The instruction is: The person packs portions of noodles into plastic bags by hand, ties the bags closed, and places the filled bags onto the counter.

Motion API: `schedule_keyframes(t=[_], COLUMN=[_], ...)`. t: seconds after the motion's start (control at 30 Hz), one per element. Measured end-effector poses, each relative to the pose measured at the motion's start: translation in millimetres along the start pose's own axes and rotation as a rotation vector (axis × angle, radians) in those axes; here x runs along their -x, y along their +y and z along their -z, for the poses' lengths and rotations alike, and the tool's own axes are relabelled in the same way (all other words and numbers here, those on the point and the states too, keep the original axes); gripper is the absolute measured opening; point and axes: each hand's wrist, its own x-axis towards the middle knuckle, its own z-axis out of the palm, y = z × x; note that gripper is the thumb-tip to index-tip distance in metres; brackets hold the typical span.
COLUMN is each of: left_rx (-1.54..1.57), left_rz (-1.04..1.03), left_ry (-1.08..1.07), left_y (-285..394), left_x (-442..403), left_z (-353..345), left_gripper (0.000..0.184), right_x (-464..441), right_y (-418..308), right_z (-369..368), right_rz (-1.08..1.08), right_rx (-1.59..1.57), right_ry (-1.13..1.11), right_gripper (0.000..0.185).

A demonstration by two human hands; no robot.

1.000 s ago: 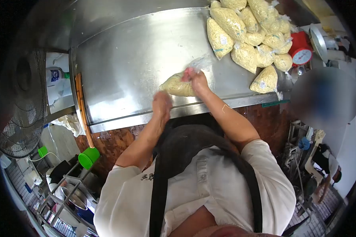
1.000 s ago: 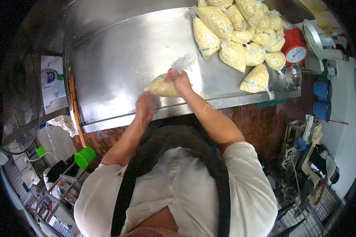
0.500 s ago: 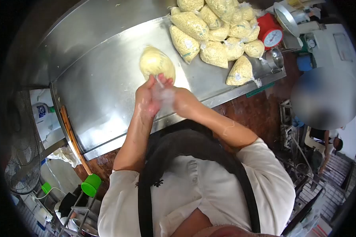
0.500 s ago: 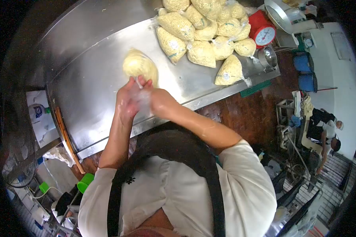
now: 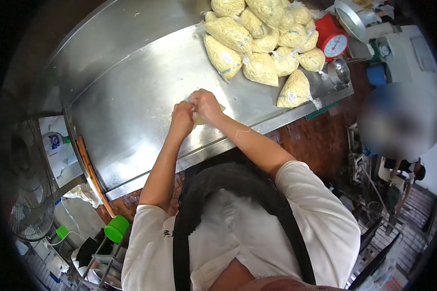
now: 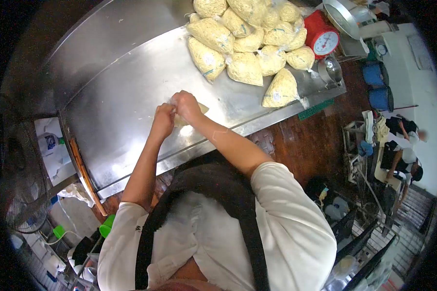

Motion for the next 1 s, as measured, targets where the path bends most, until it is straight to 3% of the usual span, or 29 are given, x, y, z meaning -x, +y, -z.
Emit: schedule_keyframes(t=[0.1, 0.2, 0.33, 0.5, 0.63, 0.73, 0.83, 0.93, 1.0], left_rx=[0.102, 0.140, 0.184, 0.316, 0.356, 0.390, 0.473, 0.517, 0.434], left_rz=[0.161, 0.224, 0.206, 0.220, 0.343, 0.384, 0.369, 0.394, 0.337], left_ry=[0.059, 0.089, 0.191, 0.247, 0.295, 0.294, 0.245, 0.231, 0.217], left_y=[-13, -21, -19, -23, -10, 0, 2, -2, -6], left_x=[6, 17, 28, 35, 42, 41, 37, 31, 32], left_z=[-10, -18, -25, -33, -34, -30, -32, -31, -30], left_gripper=[0.017, 0.016, 0.018, 0.019, 0.031, 0.037, 0.039, 0.033, 0.029], right_x=[7, 34, 39, 35, 32, 25, 13, 26, 40], right_y=[-1, -3, -4, -20, -27, -6, 21, -3, -6], right_z=[-12, -7, -8, 3, 9, 4, 2, 21, 13], right_rz=[-0.309, -0.130, 0.036, -0.092, -0.288, -0.221, 0.150, -0.104, 0.111], right_rx=[-0.537, -0.523, -0.274, -0.200, -0.296, -0.259, -0.319, -0.409, -0.218], right_ry=[0.010, -0.073, -0.036, -0.134, -0.278, -0.469, -0.636, -0.539, -0.242], right_gripper=[0.030, 0.053, 0.061, 0.057, 0.053, 0.043, 0.031, 0.024, 0.017])
